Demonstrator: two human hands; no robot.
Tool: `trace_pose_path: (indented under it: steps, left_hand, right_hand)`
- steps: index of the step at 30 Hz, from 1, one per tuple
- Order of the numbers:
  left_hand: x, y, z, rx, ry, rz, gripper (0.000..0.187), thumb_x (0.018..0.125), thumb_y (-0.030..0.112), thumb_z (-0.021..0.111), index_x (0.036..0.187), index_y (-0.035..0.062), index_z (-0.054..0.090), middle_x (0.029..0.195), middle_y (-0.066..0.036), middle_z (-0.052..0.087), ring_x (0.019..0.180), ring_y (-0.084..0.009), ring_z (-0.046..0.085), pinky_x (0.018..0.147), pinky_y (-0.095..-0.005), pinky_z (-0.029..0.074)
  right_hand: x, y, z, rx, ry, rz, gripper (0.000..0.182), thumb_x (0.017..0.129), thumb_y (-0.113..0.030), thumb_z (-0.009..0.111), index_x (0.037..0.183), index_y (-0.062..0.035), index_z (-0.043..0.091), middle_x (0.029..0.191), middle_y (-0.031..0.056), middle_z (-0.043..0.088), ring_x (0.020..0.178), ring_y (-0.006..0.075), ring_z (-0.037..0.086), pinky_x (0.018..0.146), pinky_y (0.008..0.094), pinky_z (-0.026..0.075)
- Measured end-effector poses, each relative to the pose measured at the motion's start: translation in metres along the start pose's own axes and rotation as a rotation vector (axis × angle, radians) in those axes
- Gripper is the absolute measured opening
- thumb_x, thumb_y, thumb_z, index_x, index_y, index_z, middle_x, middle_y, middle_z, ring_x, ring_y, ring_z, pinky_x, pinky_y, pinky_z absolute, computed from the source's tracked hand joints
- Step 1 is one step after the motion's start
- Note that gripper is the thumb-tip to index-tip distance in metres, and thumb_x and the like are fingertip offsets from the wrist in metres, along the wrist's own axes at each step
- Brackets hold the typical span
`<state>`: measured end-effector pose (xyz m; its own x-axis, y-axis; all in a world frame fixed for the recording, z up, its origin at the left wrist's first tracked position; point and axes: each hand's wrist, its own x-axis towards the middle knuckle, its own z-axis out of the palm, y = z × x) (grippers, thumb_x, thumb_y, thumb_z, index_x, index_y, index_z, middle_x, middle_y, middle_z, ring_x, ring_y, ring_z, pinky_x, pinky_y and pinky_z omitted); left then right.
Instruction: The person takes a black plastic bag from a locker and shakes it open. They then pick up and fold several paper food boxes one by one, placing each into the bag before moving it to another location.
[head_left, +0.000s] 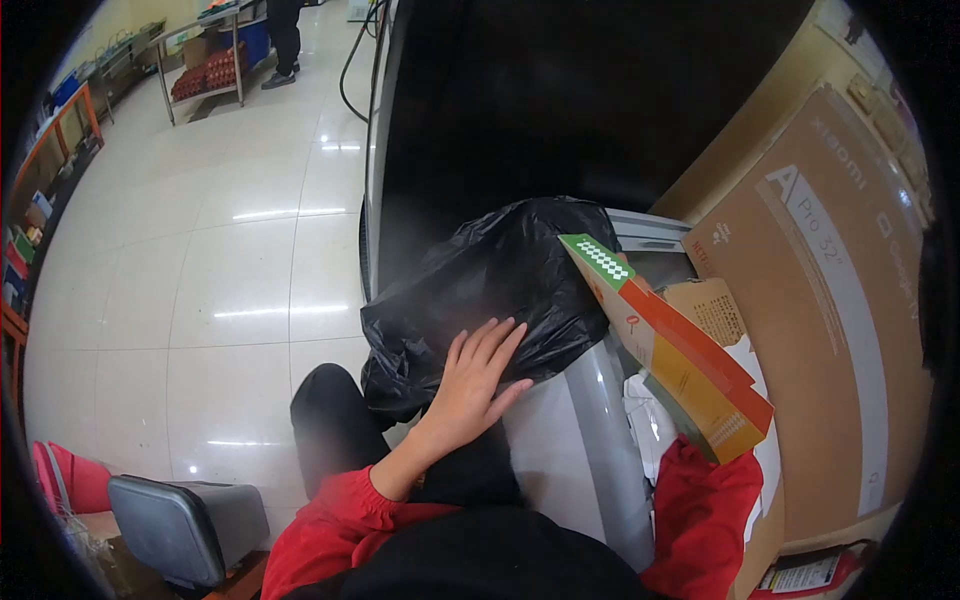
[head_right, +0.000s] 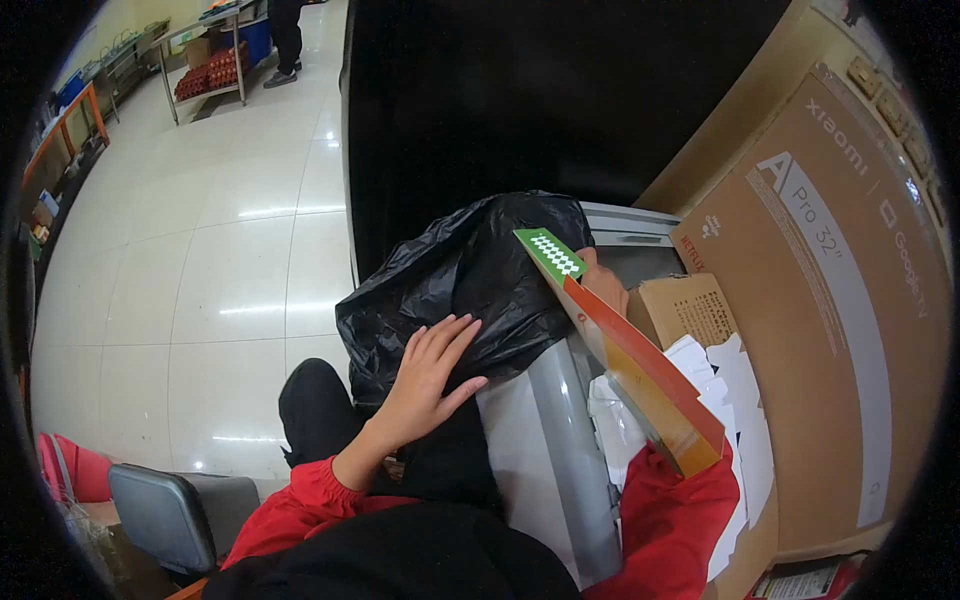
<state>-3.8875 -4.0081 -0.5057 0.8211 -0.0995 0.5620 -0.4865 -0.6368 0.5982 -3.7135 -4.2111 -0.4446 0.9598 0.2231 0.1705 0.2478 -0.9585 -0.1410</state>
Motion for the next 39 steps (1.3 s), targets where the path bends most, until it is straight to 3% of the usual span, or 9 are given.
trace_pose_path:
  steps: [6, 16, 21, 25, 28, 32, 35, 37, 39]
  left_hand:
    - [-0.019, 0.020, -0.013, -1.295, -0.155, -0.227, 0.063, 0.092, 0.025, 0.045, 0.141, 0.0086, 0.008, 0.136, -0.017, 0.032, 0.125, -0.0256, 0.035, 0.102, -0.0383, 0.027]
    - [-0.011, 0.079, 0.012, -1.731, -0.125, -0.414, 0.098, 0.083, 0.040, 0.060, 0.136, 0.0299, -0.022, 0.146, -0.016, 0.002, 0.134, -0.0327, 0.016, 0.101, -0.0464, 0.029]
    - [-0.033, 0.057, -0.015, -2.315, 0.017, -0.386, 0.091, 0.079, 0.066, 0.045, 0.141, 0.0249, -0.007, 0.143, -0.011, 0.018, 0.131, -0.0308, 0.022, 0.098, -0.0611, 0.023]
    - [-0.078, 0.001, -0.060, -2.706, 0.354, -0.290, 0.073, 0.082, 0.064, 0.040, 0.130, 0.0099, 0.037, 0.124, -0.009, 0.047, 0.116, -0.0234, 0.045, 0.097, -0.0422, 0.036]
    - [-0.132, -0.025, -0.102, -2.028, 0.615, -0.495, 0.050, 0.088, 0.038, 0.042, 0.126, 0.0056, 0.041, 0.118, -0.011, 0.051, 0.112, -0.0208, 0.049, 0.096, -0.0350, 0.039]
    - [-0.187, -0.047, -0.145, -1.621, 0.864, -0.583, 0.045, 0.088, 0.024, 0.038, 0.123, -0.0038, 0.041, 0.112, -0.019, 0.056, 0.098, -0.0253, 0.060, 0.085, -0.0347, 0.050]
    - [-0.198, -0.032, -0.176, -1.387, 0.961, -0.593, 0.043, 0.088, 0.022, 0.039, 0.118, -0.0071, 0.043, 0.108, -0.019, 0.057, 0.092, -0.0250, 0.062, 0.082, -0.0327, 0.051]
    - [-0.209, -0.034, -0.181, -1.185, 0.926, -0.627, 0.043, 0.085, 0.021, 0.046, 0.118, -0.0075, 0.043, 0.105, -0.017, 0.058, 0.089, -0.0219, 0.063, 0.079, -0.0318, 0.052]
    - [-0.223, -0.041, -0.186, -1.021, 0.784, -0.700, 0.046, 0.084, 0.020, 0.050, 0.119, -0.0081, 0.042, 0.106, -0.016, 0.058, 0.088, -0.0201, 0.062, 0.078, -0.0308, 0.052]
  right_hand:
    - [-0.007, -0.028, 0.016, -0.022, 0.063, 0.030, 0.035, 0.079, -0.031, 0.056, 0.106, -0.0126, 0.046, 0.086, 0.0165, 0.061, 0.086, 0.0341, 0.059, 0.071, 0.0439, 0.044]
    - [-0.056, -0.071, -0.030, -0.039, 0.177, -0.196, 0.036, 0.077, -0.033, 0.060, 0.105, -0.0117, 0.052, 0.082, 0.0099, 0.059, 0.082, 0.0272, 0.057, 0.067, 0.0397, 0.042]
    - [-0.084, -0.140, -0.035, -0.097, 0.309, -0.579, 0.037, 0.076, -0.034, 0.062, 0.104, -0.0113, 0.055, 0.080, 0.0066, 0.058, 0.080, 0.0237, 0.056, 0.066, 0.0376, 0.040]
    - [-0.108, -0.206, -0.003, -0.189, 0.414, -0.989, 0.033, 0.078, -0.033, 0.060, 0.101, -0.0096, 0.058, 0.086, 0.0035, 0.053, 0.083, 0.0173, 0.049, 0.073, 0.0351, 0.036]
    - [-0.122, -0.254, 0.036, -0.121, 0.547, -1.206, 0.039, 0.077, -0.034, 0.060, 0.109, -0.0116, 0.054, 0.099, 0.0051, 0.052, 0.097, 0.0185, 0.048, 0.082, 0.0374, 0.034]
    - [-0.135, -0.316, 0.035, 0.371, 0.396, -0.997, 0.043, 0.077, -0.027, 0.062, 0.115, -0.0087, 0.051, 0.110, 0.0110, 0.051, 0.099, 0.0234, 0.051, 0.086, 0.0359, 0.038]
    - [-0.136, -0.330, 0.049, 0.859, -0.101, -0.746, 0.036, 0.080, -0.022, 0.063, 0.109, -0.0031, 0.053, 0.100, 0.0101, 0.057, 0.089, 0.0178, 0.056, 0.078, 0.0287, 0.043]
    - [-0.137, -0.323, 0.055, 1.239, -0.798, -0.565, 0.036, 0.081, -0.023, 0.066, 0.105, 0.0007, 0.054, 0.091, 0.0083, 0.061, 0.081, 0.0114, 0.057, 0.068, 0.0222, 0.044]
    - [-0.153, -0.315, 0.060, 1.376, -0.753, -0.525, 0.029, 0.081, -0.018, 0.066, 0.099, 0.0026, 0.056, 0.080, 0.0052, 0.062, 0.072, 0.0069, 0.056, 0.063, 0.0166, 0.043]
